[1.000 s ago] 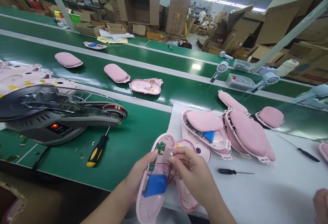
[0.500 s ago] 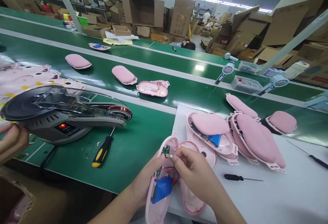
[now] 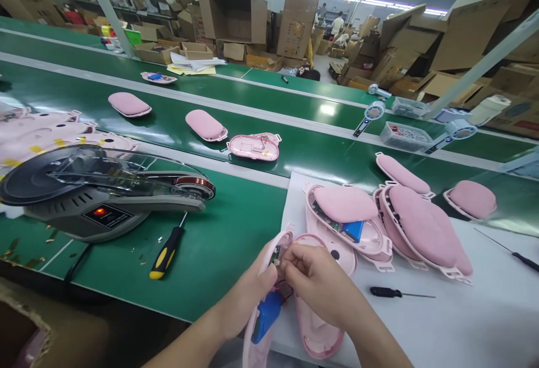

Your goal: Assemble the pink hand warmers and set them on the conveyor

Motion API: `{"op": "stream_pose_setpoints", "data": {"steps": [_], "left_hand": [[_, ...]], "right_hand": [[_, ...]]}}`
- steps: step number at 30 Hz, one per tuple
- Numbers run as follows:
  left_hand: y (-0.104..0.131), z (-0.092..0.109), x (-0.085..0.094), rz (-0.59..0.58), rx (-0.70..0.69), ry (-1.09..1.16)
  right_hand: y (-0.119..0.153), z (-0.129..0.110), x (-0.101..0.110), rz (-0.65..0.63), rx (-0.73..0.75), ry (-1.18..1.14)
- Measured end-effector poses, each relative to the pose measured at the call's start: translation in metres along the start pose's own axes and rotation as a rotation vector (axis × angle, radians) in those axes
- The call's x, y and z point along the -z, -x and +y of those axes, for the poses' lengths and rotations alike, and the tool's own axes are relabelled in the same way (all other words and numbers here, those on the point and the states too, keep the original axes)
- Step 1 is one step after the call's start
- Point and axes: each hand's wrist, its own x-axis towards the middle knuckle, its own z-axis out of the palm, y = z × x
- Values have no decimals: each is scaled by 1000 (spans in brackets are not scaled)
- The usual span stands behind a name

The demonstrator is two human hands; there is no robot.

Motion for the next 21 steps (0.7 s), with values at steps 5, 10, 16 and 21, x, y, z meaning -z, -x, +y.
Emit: {"op": "stream_pose_setpoints", "data": {"steps": [5,10,16,21], "left_hand": [[-1,1,-2,33,14,47],[-3,2,-1,116,107,195],[-5,1,4,129,147,229],[-7,-1,4,119,100,218]], "right_hand": [[8,8,0,46,57,-44],[43,28,12,489,54,89],[50,45,17,225,106,116],[25,39,14,17,231,-116]]}}
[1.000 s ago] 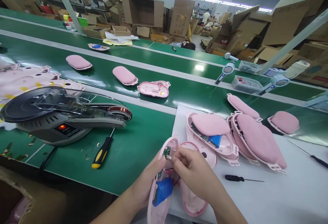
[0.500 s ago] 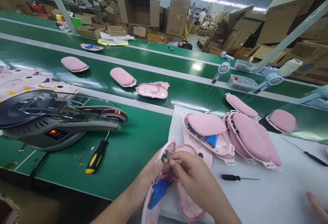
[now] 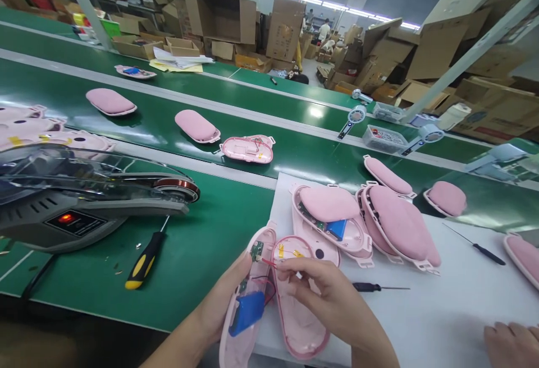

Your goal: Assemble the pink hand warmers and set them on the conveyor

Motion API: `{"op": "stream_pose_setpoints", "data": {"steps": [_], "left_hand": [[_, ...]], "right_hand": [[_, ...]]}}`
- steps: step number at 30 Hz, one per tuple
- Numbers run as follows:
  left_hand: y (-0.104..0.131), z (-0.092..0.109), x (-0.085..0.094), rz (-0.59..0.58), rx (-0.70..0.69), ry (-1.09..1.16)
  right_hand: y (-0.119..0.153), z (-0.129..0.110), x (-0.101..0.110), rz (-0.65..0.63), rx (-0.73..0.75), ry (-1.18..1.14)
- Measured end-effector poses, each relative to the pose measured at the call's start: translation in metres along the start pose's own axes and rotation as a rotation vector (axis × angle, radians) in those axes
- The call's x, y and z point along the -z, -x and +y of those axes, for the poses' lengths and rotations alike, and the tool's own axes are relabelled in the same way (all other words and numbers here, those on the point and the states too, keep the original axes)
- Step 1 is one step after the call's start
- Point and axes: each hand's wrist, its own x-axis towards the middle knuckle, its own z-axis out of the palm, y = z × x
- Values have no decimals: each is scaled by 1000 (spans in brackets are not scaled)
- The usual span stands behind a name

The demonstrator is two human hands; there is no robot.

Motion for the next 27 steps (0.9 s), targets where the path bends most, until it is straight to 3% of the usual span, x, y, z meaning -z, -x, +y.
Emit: {"op": "stream_pose_setpoints", "data": {"steps": [6,9,12,15,22,27], "left_hand": [[2,1,-1,18,-56,-13],[4,2,-2,43,-61,-6],[4,0,0,48,-19,21],[3,-3,4,64,-3,44],[6,-5,3,26,-60,32],[8,-10,1,-20,-83,1]], "right_hand": [[-24,-11,-8,100,80,2],[-31,-16,-14,76,-65,-81],[-34,-13,-19,157,-232,-180],[-32,-9,-20,229,-258,-132],[-23,-24,-19,-13,-179,-27],[-29,-35,-23,-28,-238,42]]}}
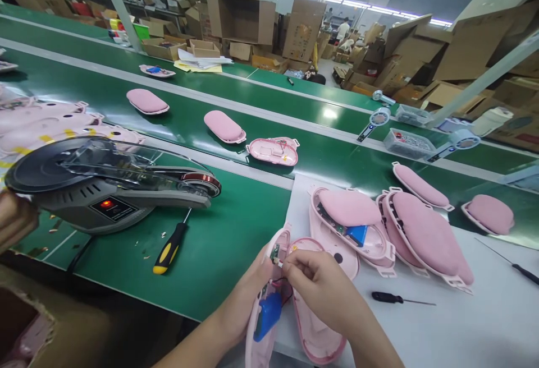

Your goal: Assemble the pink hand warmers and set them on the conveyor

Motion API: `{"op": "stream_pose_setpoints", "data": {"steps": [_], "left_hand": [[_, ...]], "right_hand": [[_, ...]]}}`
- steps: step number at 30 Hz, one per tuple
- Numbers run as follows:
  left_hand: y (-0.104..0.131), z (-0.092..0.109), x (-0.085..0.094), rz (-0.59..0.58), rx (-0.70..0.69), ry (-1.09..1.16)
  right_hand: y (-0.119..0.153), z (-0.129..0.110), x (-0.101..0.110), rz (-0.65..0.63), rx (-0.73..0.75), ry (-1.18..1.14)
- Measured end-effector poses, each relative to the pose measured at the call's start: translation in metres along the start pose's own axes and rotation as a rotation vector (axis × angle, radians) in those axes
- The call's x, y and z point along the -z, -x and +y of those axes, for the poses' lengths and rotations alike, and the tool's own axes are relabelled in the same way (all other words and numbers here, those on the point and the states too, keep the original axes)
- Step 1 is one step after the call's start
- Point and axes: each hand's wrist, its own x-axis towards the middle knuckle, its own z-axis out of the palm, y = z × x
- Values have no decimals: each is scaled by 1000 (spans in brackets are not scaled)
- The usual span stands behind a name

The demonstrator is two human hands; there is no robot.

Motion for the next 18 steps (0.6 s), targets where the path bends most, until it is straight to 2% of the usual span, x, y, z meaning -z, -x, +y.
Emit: {"op": "stream_pose_setpoints", "data": {"steps": [7,14,16,18], "left_hand": [[3,-1,-4,-21,-60,-108],[3,7,-2,-137,-202,-460],[0,6,-4,-107,-205,-436],[-2,6,-7,-36,-151,-302]], "right_hand": [[-3,0,1,8,15,65],[0,-9,4,14,28,206],[0,-12,3,34,37,267],[2,-8,0,85,59,313]]}}
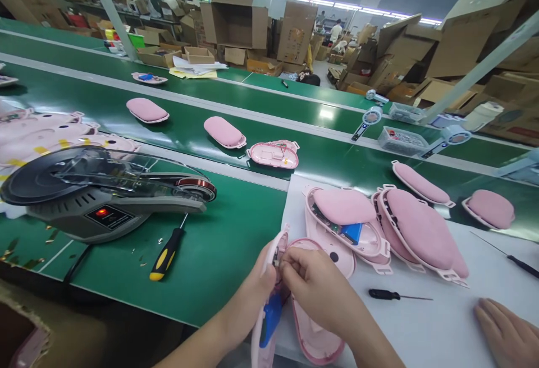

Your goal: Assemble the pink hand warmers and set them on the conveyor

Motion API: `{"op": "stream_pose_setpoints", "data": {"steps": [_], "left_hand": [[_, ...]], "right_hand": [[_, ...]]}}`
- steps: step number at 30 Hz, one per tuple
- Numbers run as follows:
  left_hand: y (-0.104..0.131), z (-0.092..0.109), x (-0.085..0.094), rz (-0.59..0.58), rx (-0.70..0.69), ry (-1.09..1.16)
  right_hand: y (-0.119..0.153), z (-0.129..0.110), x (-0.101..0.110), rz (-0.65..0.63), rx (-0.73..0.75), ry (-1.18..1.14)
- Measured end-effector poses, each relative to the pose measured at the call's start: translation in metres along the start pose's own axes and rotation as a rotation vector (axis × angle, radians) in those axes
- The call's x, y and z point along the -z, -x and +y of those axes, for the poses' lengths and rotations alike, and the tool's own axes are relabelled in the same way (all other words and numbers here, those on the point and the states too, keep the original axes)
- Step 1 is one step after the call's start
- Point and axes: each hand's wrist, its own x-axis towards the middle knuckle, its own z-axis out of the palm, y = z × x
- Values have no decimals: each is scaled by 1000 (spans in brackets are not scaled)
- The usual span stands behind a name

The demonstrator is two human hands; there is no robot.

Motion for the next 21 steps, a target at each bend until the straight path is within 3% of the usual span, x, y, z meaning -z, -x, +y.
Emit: {"op": "stream_pose_setpoints", "data": {"steps": [2,5,6,9,11,18,21], "left_hand": [[-1,0,-3,47,86,151],[1,1,-3,88,158,276],[2,1,-1,110,166,289],[4,3,5,185,191,250],[6,6,10,258,204,141],[7,15,20,415,-7,-634],[6,13,22,419,-120,-892]], "right_hand": [[9,12,-8,156,15,20],[32,47,-26,498,-28,78],[40,59,-33,554,-65,102],[59,85,-50,526,-215,5],[66,88,-57,470,-283,-112],[73,52,-66,594,-197,-213],[70,37,-70,528,-166,-270]]}}
